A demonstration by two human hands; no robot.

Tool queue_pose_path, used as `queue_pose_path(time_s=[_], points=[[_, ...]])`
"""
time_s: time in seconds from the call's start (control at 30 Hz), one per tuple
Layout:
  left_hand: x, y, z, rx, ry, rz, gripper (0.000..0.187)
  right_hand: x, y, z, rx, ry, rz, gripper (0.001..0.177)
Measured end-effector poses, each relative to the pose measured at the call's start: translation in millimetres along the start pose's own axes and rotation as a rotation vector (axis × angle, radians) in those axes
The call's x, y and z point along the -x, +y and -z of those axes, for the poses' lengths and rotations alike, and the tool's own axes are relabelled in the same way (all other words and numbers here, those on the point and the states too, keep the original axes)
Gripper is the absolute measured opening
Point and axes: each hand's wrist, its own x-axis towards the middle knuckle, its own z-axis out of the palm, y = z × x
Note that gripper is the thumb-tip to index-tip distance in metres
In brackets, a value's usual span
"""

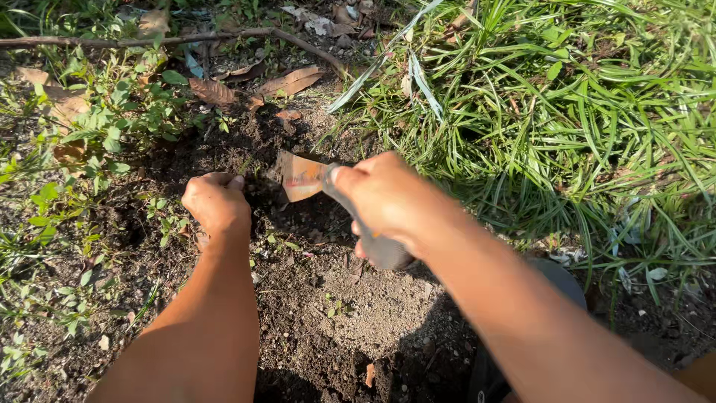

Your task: The person uses a hand hoe to loosen soil and remove weeds from a garden bed. They repeatedly scrape the ground, pull out grass and weeds by hand, and clear the area of unwanted vegetation.

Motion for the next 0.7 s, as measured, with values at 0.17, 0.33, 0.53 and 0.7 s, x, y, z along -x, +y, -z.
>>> queue_pose_path(time_s=[0.17,0.33,0.53,0.7], points=[[1,-3,22,-0.063,0.089,-0.093,0.016,-24,30,-52,-0.016,0.002,0.176,0.042],[-17,-2,16,0.079,0.111,0.041,0.013,-37,45,-25,-0.689,-0.218,-0.245,0.040],[7,5,11,0.005,0.096,-0.165,0.016,-19,27,21,-0.374,-0.129,-0.095,0.037],[38,12,20,-0.408,0.069,-0.470,0.040,-1,-6,41,-0.105,-0.050,-0.011,0.042]])
